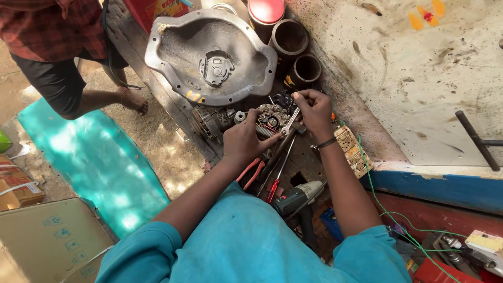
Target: The recorder is repairing an automotive alternator on a workbench.
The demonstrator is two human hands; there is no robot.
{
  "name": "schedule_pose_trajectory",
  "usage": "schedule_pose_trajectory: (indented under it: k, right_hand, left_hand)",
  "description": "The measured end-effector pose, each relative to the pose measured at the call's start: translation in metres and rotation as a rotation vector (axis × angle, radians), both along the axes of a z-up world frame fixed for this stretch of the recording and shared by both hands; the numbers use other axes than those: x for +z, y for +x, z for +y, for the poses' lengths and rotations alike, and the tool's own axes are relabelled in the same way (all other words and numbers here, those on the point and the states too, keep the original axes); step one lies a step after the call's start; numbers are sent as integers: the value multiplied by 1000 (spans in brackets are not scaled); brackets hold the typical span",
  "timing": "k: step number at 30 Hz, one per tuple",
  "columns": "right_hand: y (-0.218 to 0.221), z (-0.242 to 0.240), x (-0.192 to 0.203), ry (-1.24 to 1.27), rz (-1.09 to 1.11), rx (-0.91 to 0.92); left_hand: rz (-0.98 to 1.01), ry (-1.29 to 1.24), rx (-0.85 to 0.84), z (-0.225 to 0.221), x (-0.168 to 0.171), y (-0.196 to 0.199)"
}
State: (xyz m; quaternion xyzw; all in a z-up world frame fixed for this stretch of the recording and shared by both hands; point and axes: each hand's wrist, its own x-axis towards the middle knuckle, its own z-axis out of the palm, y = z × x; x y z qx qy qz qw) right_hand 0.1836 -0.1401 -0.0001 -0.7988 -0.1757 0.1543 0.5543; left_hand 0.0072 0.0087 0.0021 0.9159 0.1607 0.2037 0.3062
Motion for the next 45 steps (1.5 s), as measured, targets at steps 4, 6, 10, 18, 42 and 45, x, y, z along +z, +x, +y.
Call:
schedule_pose_trajectory:
  k: [4,6,10,18,42,45]
  right_hand:
    - [-4,-8,3,61,53,2]
    - [2,-14,-2,-19,14,103]
    - [21,-36,-4,-109,-16,301]
    - [-9,-36,32,-711,-661,457]
    - [-40,-51,4,-399,-642,147]
    - [-41,-52,1,-376,-715,133]
  left_hand:
    - [60,-15,-20,2,6,0]
    - [47,-9,-10,3,5,0]
    - [93,-28,-24,5,6,1]
    - [139,-67,-13,5,-1,2]
    - [101,-98,-56,10,-1,4]
    - [82,-90,-62,10,-1,5]
